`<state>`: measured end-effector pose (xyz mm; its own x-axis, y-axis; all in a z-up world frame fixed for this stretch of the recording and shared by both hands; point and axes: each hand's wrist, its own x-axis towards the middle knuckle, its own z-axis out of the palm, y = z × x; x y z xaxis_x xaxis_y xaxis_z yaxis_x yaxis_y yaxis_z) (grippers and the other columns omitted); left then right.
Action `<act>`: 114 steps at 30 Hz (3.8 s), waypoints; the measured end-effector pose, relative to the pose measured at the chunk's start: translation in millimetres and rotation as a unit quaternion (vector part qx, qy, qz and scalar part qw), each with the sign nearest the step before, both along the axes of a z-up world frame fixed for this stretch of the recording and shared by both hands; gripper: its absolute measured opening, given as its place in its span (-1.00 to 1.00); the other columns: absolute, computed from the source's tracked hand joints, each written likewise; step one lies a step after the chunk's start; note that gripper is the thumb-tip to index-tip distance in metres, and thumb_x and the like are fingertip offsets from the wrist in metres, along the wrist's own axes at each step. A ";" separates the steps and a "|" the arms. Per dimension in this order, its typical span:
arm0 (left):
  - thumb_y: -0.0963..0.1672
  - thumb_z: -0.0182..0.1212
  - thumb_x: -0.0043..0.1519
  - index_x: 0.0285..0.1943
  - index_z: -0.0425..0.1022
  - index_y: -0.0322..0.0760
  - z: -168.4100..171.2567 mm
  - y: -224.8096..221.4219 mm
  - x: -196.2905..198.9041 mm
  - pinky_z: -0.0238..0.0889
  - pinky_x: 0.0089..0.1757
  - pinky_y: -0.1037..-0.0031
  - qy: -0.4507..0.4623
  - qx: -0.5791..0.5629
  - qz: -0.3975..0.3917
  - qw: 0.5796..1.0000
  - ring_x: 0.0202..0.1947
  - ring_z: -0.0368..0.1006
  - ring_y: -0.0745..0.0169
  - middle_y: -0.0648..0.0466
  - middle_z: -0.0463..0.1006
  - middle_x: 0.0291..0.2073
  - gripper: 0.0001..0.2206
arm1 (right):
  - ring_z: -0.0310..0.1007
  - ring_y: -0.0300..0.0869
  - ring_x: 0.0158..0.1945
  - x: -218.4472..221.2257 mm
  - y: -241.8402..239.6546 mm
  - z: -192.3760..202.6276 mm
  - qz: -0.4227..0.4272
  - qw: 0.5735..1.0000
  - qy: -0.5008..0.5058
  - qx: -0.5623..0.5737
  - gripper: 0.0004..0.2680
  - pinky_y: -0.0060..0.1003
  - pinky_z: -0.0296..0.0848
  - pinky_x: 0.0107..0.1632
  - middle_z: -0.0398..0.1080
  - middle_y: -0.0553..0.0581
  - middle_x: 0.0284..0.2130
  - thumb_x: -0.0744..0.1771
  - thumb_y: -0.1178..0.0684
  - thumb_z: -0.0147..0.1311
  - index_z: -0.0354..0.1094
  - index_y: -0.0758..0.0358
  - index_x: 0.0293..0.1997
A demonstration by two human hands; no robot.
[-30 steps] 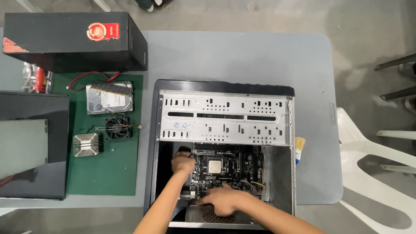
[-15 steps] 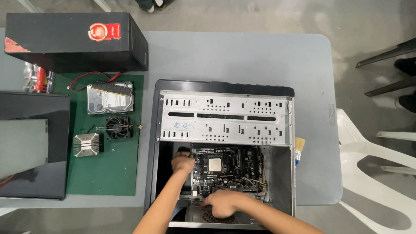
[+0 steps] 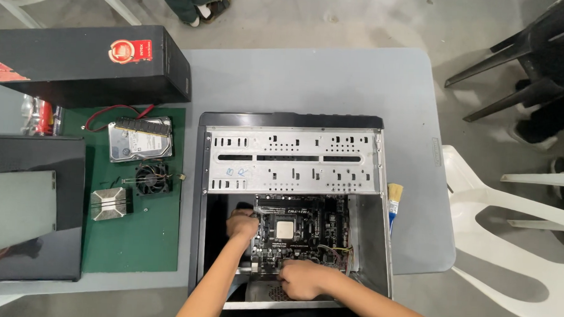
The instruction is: Installing a motherboard into a computer case and connecting internal cables
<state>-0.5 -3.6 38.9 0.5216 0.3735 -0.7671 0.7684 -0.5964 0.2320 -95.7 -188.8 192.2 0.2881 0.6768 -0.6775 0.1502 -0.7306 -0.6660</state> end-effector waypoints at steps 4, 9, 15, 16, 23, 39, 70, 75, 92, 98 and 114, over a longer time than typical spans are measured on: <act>-0.19 0.10 0.12 -0.03 0.65 0.14 28.3 -6.5 2.6 0.34 0.03 0.78 0.008 -0.012 0.020 1.000 0.05 0.55 0.46 0.45 0.60 0.08 -0.67 | 0.41 0.29 -0.11 23.9 -6.3 59.0 -0.025 0.999 0.042 -0.015 -0.76 0.09 0.36 -0.07 0.46 0.43 -0.12 0.33 0.09 -0.29 0.36 0.41 -0.16; -0.18 0.20 0.17 -0.03 0.62 0.14 46.4 -10.4 9.1 0.47 -0.07 0.58 0.060 -0.013 0.048 0.997 -0.03 0.62 0.21 0.19 0.66 0.02 -0.73 | 0.43 -0.12 0.26 52.4 -46.4 95.7 -0.161 0.979 0.099 -0.070 -0.77 -0.22 0.35 0.38 0.43 0.13 0.18 0.41 0.15 -0.23 0.39 0.22 0.11; -0.17 0.17 0.17 0.01 0.69 -0.19 17.4 -0.6 1.3 0.52 -0.08 0.19 0.015 0.000 -0.077 0.997 0.01 0.59 -0.17 -0.17 0.69 -0.13 -0.73 | 0.59 0.23 -0.20 21.4 -117.6 -42.1 -0.060 0.953 -0.165 -0.245 -0.63 0.05 0.61 -0.25 0.30 0.56 0.05 0.20 0.17 0.28 0.33 0.42 0.08; -0.17 0.17 0.17 0.01 0.69 -0.19 10.0 -1.5 1.3 0.52 -0.08 0.19 0.014 0.000 -0.078 0.997 0.01 0.59 -0.17 -0.17 0.69 -0.13 -0.73 | 0.59 0.23 -0.20 23.4 -110.5 -37.3 -0.062 0.953 -0.166 -0.246 -0.63 0.05 0.61 -0.25 0.30 0.56 0.05 0.20 0.17 0.28 0.33 0.42 0.08; -0.19 0.06 0.16 0.10 0.61 0.05 22.0 -1.2 2.2 0.42 -0.05 0.67 0.054 -0.020 -0.009 0.998 0.06 0.57 0.28 0.28 0.60 0.13 -0.63 | 0.40 0.10 0.13 28.2 -99.6 -21.7 0.035 0.923 -0.028 -0.382 -0.47 0.05 0.54 -0.03 0.28 0.28 0.13 0.29 0.06 0.26 0.03 0.14 0.40; -0.11 0.14 0.20 0.08 0.64 -0.18 -66.9 18.7 -4.1 0.53 -0.10 0.22 0.022 -0.027 -0.082 0.996 0.06 0.57 -0.12 -0.14 0.67 -0.07 -0.70 | 0.52 -0.03 -0.34 11.0 -119.0 -88.4 0.104 0.912 -0.206 -0.339 -0.88 0.08 0.50 -0.45 0.53 0.21 -0.44 0.22 0.34 0.22 0.56 0.34 -0.25; -0.08 0.22 0.20 0.33 0.46 -0.03 57.0 -6.2 -6.1 0.40 0.14 0.20 0.041 -0.016 -0.123 0.991 0.27 0.43 -0.04 -0.09 0.56 0.16 -0.55 | 0.55 0.11 -0.03 42.0 -130.4 -25.4 0.018 0.959 -0.152 -0.240 -0.67 0.04 0.59 -0.10 0.53 0.21 -0.09 0.10 0.13 0.31 0.49 0.29 -0.09; -0.08 0.21 0.22 0.35 0.44 0.10 88.6 -7.6 -2.1 0.39 0.14 0.16 0.089 0.031 -0.234 0.968 0.26 0.40 -0.12 -0.06 0.49 0.22 -0.55 | 0.53 0.14 -0.04 48.1 -123.0 -11.3 0.023 0.962 -0.171 -0.213 -0.71 0.00 0.60 -0.11 0.49 0.26 -0.05 0.14 0.20 0.29 0.50 0.36 -0.08; -0.22 -0.03 0.32 0.24 0.51 -0.21 103.3 -12.3 -2.6 0.41 0.02 0.11 0.086 0.057 -0.328 0.939 0.16 0.47 -0.09 -0.13 0.55 0.07 -0.66 | 0.45 0.20 0.08 82.2 -106.7 48.9 -0.062 0.977 -0.107 -0.173 -0.57 0.07 0.51 0.03 0.45 0.23 -0.04 0.18 0.30 0.08 0.33 0.17 0.18; -0.24 0.00 0.30 0.22 0.52 -0.28 117.2 -15.2 2.5 0.40 0.01 0.09 0.103 0.044 -0.318 0.942 0.13 0.49 -0.14 -0.15 0.56 0.04 -0.67 | 0.38 0.16 0.24 98.2 -107.7 55.2 -0.059 0.974 -0.034 -0.216 -0.34 0.08 0.41 0.21 0.38 0.23 0.16 0.15 0.06 0.30 0.10 0.06 0.43; -0.22 0.08 0.25 0.22 0.51 -0.34 127.2 -11.2 13.6 0.43 0.00 0.02 0.087 0.028 -0.320 0.943 0.11 0.51 -0.23 -0.20 0.55 0.08 -0.66 | 0.31 0.21 0.32 140.7 -32.4 151.0 -0.177 0.941 -0.035 -0.287 -0.59 0.10 0.33 0.28 0.28 0.42 0.26 0.47 -0.12 -0.52 0.06 0.26 0.43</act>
